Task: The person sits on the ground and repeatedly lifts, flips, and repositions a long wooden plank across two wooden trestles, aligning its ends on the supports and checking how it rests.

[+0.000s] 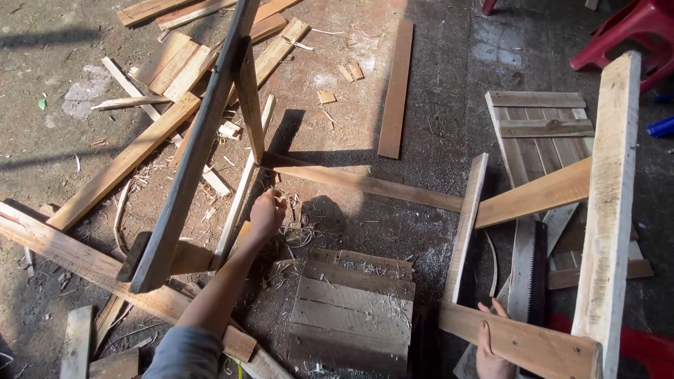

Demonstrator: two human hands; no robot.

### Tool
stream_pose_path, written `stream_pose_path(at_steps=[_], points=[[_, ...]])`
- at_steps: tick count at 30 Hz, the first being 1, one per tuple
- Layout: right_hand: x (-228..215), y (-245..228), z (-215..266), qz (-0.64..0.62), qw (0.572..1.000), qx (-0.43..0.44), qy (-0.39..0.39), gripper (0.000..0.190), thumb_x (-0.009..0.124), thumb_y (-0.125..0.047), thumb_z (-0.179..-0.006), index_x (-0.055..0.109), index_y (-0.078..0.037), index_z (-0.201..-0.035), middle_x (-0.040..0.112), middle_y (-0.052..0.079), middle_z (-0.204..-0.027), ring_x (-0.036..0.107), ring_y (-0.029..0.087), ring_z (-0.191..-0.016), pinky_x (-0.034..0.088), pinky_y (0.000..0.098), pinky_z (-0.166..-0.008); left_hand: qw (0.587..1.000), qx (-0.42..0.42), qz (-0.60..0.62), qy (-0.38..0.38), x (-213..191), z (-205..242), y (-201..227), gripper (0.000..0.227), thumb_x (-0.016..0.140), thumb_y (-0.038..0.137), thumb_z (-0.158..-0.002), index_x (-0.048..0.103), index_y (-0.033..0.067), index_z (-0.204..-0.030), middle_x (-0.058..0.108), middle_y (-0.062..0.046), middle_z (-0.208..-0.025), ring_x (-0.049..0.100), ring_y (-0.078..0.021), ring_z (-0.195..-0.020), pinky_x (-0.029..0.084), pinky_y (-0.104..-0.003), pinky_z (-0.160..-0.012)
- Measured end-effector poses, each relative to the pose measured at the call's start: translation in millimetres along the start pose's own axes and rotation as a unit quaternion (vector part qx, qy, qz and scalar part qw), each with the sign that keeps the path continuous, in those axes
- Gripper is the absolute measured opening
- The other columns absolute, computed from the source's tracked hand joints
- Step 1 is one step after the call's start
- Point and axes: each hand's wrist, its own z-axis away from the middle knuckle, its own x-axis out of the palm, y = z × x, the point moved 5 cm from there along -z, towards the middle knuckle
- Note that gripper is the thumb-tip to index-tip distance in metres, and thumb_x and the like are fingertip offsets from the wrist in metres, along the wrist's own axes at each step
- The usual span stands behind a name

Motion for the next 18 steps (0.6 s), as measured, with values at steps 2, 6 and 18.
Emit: stream_pose_path(at_steps=[2, 6, 18], points=[[12, 47, 7, -0.081, 0.995, -0.004, 0.064, 0.052, 0.053, 0.007, -0.093, 0.05, 0.007, -0.145, 0.071, 0.017, -0.122, 0.068, 0.023, -0.1, 0.048, 0.0297, -0.1, 0.991, -0.112, -0.055, 0.04, 34, -65, -56, 0.038, 0.065, 0.026, -0.096, 0.058, -0.0039, -0.119, 0.07, -0.021, -0.102, 0.07, -0.0335, -0.086, 0.06, -0.042, -0.075], [25, 115, 15, -0.142, 0.987, 0.068, 0.027, 0.059, 0.047, 0.003, -0.093, 0.04, 0.006, -0.151, 0.065, 0.025, -0.129, 0.064, 0.03, -0.114, 0.043, 0.039, -0.112, 0.988, -0.124, -0.054, 0.075, 64, -110, -86, 0.053, 0.072, 0.042, -0.096, 0.054, -0.0071, -0.104, 0.066, -0.02, -0.092, 0.069, -0.0317, -0.074, 0.06, -0.041, -0.064], [30, 86, 14, -0.106, 0.993, 0.044, 0.022, 0.058, 0.045, 0.004, -0.09, 0.04, 0.006, -0.148, 0.064, 0.023, -0.13, 0.058, 0.03, -0.125, 0.035, 0.0442, -0.123, 0.949, -0.209, 0.173, -0.162, 60, -110, -99, 0.022, 0.079, 0.02, -0.093, 0.078, -0.0015, -0.088, 0.074, -0.01, -0.078, 0.062, -0.0096, -0.055, 0.048, -0.021, -0.046]])
